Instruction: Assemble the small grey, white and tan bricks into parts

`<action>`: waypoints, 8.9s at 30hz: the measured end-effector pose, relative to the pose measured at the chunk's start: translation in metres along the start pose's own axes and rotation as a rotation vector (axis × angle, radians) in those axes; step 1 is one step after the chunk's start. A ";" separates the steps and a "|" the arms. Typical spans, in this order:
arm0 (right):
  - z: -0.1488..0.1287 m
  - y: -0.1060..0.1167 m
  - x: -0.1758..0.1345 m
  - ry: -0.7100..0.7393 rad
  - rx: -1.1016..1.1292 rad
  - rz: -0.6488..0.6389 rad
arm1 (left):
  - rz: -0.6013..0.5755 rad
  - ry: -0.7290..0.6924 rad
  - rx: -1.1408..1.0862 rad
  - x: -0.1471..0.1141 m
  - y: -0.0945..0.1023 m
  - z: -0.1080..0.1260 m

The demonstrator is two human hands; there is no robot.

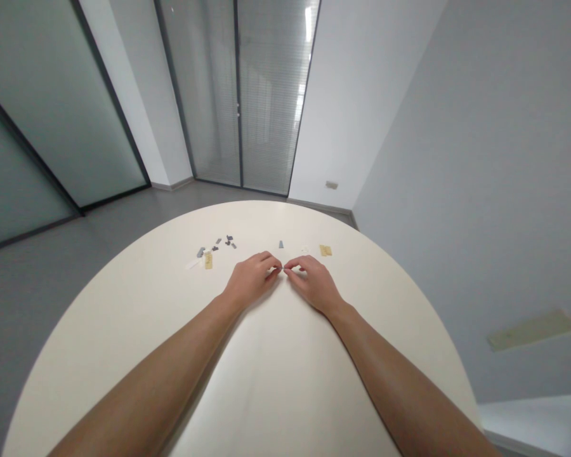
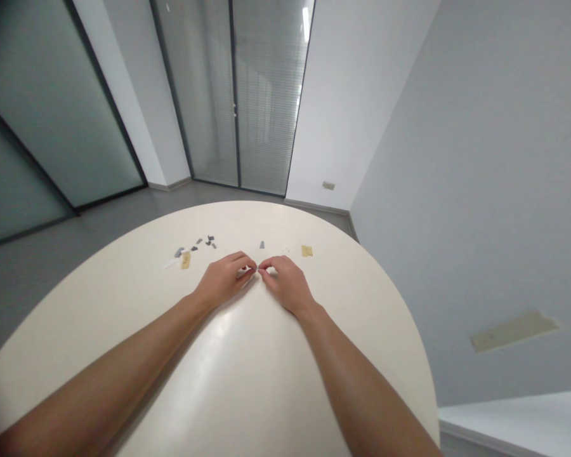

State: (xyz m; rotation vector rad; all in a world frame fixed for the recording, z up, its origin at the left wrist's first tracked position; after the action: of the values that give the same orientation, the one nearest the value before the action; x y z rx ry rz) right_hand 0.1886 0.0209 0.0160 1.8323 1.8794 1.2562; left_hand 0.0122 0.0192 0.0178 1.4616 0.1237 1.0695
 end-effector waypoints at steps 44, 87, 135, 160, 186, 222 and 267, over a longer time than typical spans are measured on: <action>0.006 -0.002 0.001 0.004 0.028 -0.013 | 0.018 -0.032 -0.017 -0.001 -0.009 -0.007; 0.006 -0.002 0.000 0.009 0.020 -0.014 | 0.015 -0.042 -0.079 0.000 -0.005 -0.001; 0.008 -0.005 0.001 -0.048 0.011 -0.036 | 0.184 -0.208 -0.050 0.001 0.001 0.003; 0.011 -0.002 0.003 -0.068 0.036 0.017 | 0.103 -0.012 -0.015 -0.001 -0.004 -0.005; 0.008 -0.001 0.004 -0.085 0.176 0.039 | 0.014 -0.066 -0.063 -0.001 -0.006 -0.002; 0.003 -0.003 0.000 -0.103 0.216 -0.017 | 0.013 -0.053 -0.114 -0.001 -0.007 -0.003; 0.005 -0.003 0.001 -0.034 0.066 -0.017 | 0.055 0.077 0.021 -0.001 -0.003 -0.006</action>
State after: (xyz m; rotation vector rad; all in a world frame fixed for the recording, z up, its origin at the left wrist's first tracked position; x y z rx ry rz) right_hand 0.1898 0.0247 0.0109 1.8550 1.9360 1.1628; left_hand 0.0090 0.0239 0.0140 1.4502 0.1501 1.1725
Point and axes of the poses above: each hand's wrist, its own x-axis towards the middle knuckle, its own y-axis out of the back of the hand, z = x × y, the point moved 3 cm from there along x, towards the middle knuckle, and after that the axes turned 14 degrees about -y, right-handed, at the moved point
